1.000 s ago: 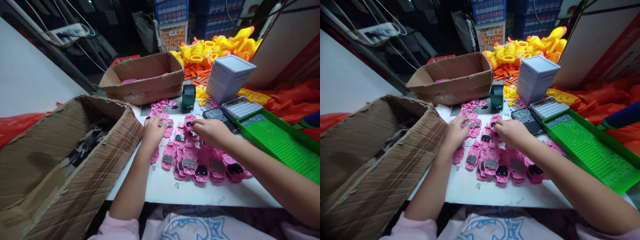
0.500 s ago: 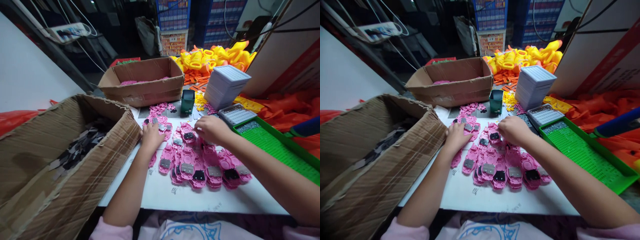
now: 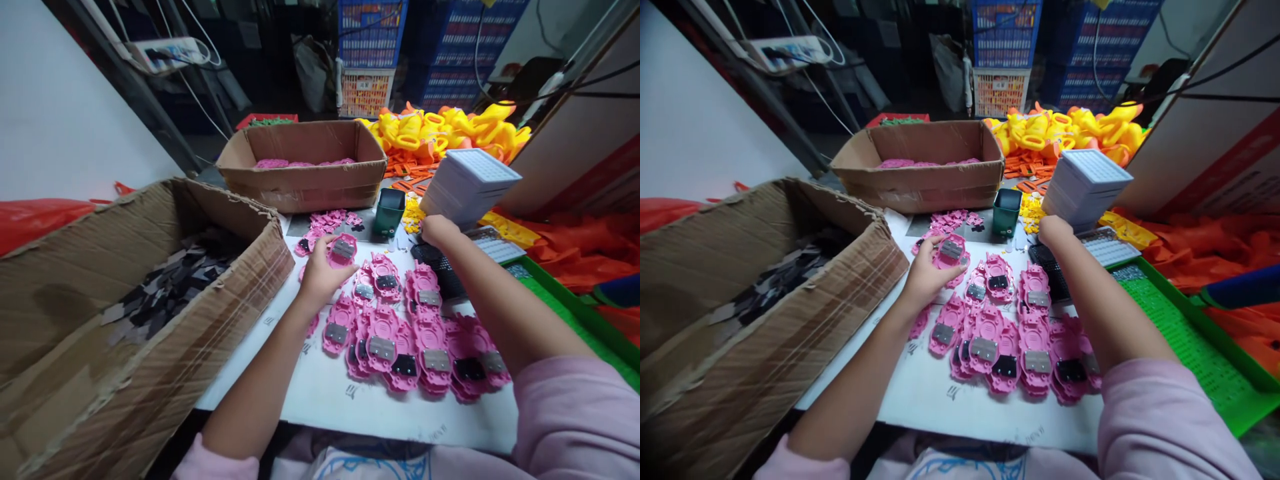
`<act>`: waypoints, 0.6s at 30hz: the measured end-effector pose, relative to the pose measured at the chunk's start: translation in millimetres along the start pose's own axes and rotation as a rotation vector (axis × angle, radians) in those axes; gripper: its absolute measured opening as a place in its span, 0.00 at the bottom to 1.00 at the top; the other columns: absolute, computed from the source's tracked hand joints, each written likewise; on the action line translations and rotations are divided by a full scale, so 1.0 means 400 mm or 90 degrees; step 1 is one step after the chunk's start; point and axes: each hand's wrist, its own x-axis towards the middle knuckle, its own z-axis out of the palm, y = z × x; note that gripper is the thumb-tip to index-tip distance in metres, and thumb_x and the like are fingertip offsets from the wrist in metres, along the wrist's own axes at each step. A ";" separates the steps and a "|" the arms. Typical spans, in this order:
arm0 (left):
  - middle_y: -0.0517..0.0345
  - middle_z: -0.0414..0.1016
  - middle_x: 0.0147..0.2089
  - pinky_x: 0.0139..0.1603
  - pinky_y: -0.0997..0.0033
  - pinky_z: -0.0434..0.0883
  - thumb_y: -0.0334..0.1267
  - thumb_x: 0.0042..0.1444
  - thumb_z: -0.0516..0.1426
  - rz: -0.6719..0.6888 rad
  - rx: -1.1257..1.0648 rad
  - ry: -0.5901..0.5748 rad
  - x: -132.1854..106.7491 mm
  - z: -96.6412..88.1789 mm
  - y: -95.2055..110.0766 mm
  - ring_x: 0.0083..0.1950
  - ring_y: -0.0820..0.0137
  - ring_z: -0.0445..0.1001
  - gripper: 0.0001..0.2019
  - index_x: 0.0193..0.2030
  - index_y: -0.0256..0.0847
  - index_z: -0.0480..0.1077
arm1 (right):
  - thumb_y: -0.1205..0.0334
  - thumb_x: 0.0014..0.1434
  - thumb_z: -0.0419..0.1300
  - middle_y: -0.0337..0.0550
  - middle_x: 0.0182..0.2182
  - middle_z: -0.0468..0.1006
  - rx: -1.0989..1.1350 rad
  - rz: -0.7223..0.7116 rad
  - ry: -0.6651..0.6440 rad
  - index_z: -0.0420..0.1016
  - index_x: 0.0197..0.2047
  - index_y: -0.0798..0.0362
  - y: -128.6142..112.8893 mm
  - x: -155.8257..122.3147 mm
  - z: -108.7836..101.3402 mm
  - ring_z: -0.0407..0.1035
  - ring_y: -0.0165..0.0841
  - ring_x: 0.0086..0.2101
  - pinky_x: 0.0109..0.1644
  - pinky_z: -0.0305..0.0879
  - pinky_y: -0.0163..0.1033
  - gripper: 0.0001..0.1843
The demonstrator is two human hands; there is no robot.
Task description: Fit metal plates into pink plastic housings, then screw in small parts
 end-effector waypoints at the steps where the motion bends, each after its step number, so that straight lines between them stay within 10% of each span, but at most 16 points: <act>1: 0.49 0.70 0.53 0.56 0.59 0.64 0.36 0.36 0.69 -0.008 -0.023 -0.006 -0.002 0.002 0.000 0.53 0.59 0.70 0.34 0.53 0.41 0.64 | 0.56 0.61 0.57 0.50 0.48 0.71 0.000 0.016 -0.009 0.68 0.51 0.58 -0.001 0.005 0.002 0.70 0.35 0.45 0.48 0.69 0.45 0.19; 6: 0.49 0.69 0.56 0.61 0.62 0.59 0.42 0.37 0.70 -0.075 -0.204 -0.047 0.001 0.010 0.004 0.59 0.60 0.65 0.32 0.52 0.41 0.67 | 0.56 0.60 0.58 0.49 0.48 0.72 0.039 0.021 -0.006 0.68 0.51 0.58 -0.009 0.010 -0.013 0.70 0.35 0.45 0.48 0.69 0.46 0.18; 13: 0.60 0.76 0.35 0.35 0.71 0.71 0.37 0.41 0.68 -0.205 -0.594 -0.188 -0.038 0.027 0.055 0.31 0.74 0.75 0.22 0.42 0.40 0.65 | 0.54 0.62 0.52 0.49 0.37 0.77 0.221 -0.115 0.152 0.73 0.40 0.57 -0.042 -0.188 -0.065 0.71 0.35 0.38 0.42 0.65 0.38 0.15; 18: 0.62 0.76 0.33 0.35 0.71 0.74 0.25 0.39 0.67 -0.288 -0.662 -0.269 -0.106 0.050 0.100 0.31 0.73 0.76 0.25 0.42 0.41 0.64 | 0.50 0.50 0.66 0.38 0.24 0.74 0.873 -0.138 0.145 0.74 0.35 0.51 -0.024 -0.428 -0.031 0.66 0.26 0.24 0.27 0.63 0.31 0.14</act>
